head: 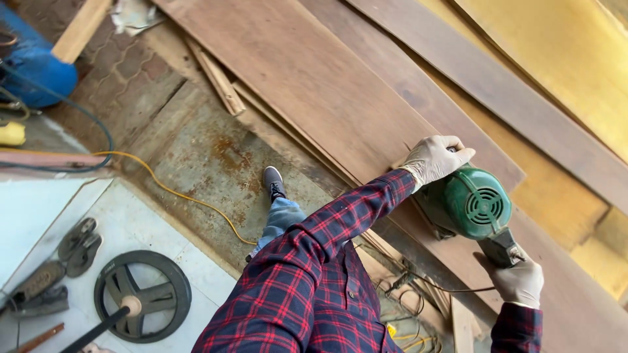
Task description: The person picks up an electric planer and runs it along the surface of a long wooden plank laid across a workbench, planing the wood. They move the tool back and forth along the plank, repositioning it to plane different sections of the board.
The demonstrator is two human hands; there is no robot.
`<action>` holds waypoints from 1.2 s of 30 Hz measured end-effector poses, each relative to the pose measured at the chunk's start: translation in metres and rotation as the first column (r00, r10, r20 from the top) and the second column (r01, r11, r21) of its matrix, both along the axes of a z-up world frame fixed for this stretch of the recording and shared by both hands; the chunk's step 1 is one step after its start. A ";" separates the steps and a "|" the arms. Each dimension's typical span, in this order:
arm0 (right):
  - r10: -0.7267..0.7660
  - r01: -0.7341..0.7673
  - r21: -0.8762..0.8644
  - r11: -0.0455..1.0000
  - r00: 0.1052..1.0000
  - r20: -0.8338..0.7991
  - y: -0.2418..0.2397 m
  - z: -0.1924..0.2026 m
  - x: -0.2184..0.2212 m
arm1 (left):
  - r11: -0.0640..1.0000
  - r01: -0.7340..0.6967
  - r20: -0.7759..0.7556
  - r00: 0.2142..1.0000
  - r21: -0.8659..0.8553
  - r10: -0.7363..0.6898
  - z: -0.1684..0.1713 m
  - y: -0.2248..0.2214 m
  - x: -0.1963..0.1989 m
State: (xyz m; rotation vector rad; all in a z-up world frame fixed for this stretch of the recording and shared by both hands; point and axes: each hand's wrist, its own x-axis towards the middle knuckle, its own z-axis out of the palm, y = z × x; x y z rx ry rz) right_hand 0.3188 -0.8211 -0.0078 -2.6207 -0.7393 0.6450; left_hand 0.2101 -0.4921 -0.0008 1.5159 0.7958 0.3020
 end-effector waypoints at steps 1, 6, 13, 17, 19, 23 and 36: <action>0.009 -0.007 -0.053 0.999 0.999 0.031 0.015 0.000 -0.004 | 1.000 -0.029 0.002 1.000 0.007 0.029 0.000 0.012 -0.008; 0.083 -0.075 -0.107 0.991 0.994 0.077 0.079 0.011 -0.033 | 0.993 -0.119 0.012 0.993 0.019 0.119 0.000 0.061 -0.049; 0.128 -0.125 -0.037 0.991 0.987 0.095 0.126 0.010 -0.076 | 0.991 -0.134 -0.007 0.991 0.028 0.134 0.002 0.109 -0.090; 0.099 -0.092 -0.080 0.992 0.991 0.087 0.140 0.005 -0.093 | 0.993 -0.117 -0.001 0.993 -0.018 0.117 0.004 0.130 -0.103; 0.095 -0.090 -0.060 0.994 0.990 0.100 0.147 0.002 -0.102 | 0.995 -0.095 -0.008 0.995 -0.034 0.095 0.006 0.142 -0.109; 0.039 -0.028 -0.130 0.991 0.995 0.088 0.162 -0.004 -0.114 | 0.998 -0.038 0.002 0.999 -0.041 0.038 0.003 0.162 -0.118; 0.108 -0.097 -0.130 0.987 0.991 0.084 0.257 0.022 -0.159 | 0.996 -0.082 0.051 0.995 0.025 0.080 -0.001 0.242 -0.167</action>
